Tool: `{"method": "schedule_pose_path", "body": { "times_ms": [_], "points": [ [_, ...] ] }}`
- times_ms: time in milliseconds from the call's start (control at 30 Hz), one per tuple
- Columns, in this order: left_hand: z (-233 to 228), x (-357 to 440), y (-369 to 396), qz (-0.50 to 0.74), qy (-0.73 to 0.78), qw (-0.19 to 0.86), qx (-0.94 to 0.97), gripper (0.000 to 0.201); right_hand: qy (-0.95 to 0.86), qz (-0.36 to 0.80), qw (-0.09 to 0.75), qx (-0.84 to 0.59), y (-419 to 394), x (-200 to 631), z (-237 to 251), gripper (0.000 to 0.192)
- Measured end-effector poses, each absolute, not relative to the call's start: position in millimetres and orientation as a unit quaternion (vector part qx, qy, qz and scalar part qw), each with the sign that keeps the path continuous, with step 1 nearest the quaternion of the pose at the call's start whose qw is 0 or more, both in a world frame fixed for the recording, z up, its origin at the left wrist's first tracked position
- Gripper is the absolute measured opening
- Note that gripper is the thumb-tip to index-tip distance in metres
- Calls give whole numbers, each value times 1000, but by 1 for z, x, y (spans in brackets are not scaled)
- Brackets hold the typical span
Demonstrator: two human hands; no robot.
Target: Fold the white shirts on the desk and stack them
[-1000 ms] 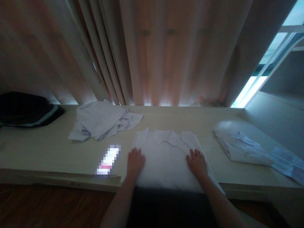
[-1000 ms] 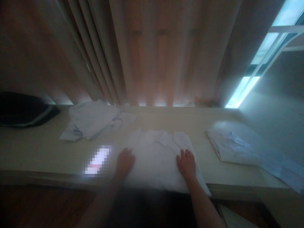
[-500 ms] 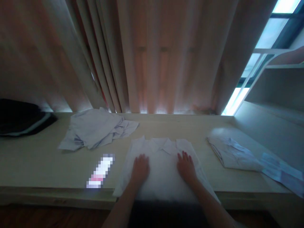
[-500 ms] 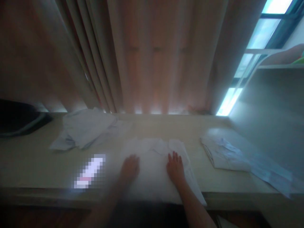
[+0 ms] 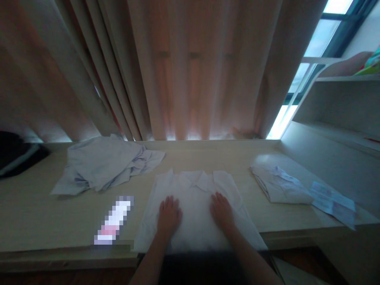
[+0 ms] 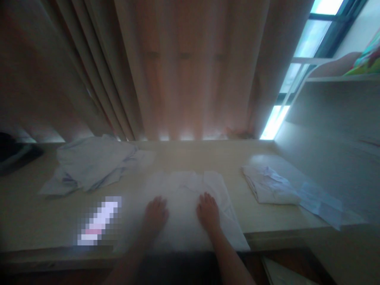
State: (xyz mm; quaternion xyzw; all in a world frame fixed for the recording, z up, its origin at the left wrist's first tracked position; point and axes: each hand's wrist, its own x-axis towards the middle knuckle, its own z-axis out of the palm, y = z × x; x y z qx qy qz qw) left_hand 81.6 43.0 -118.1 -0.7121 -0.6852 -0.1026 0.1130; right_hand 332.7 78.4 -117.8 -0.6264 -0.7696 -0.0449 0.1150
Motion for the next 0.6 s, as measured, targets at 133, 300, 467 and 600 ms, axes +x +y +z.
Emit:
{"method": "schedule_pose_path", "body": {
  "times_ms": [133,300,467,600],
  "points": [
    [-112,80,42,-84,-707,144,-687,56,-795,-55,89,-598,80,337,-110,47],
    [-105,51,26,-60,-717,148,-679,54,-803,-90,84,-583,74,365,-102,51],
    [-104,26,9,-38,-737,142,-660,54,-784,-69,59,-614,63,395,-116,50],
    [-111,22,8,-34,-742,129,-657,52,-786,-64,66,-611,61,401,-123,50]
  ]
}}
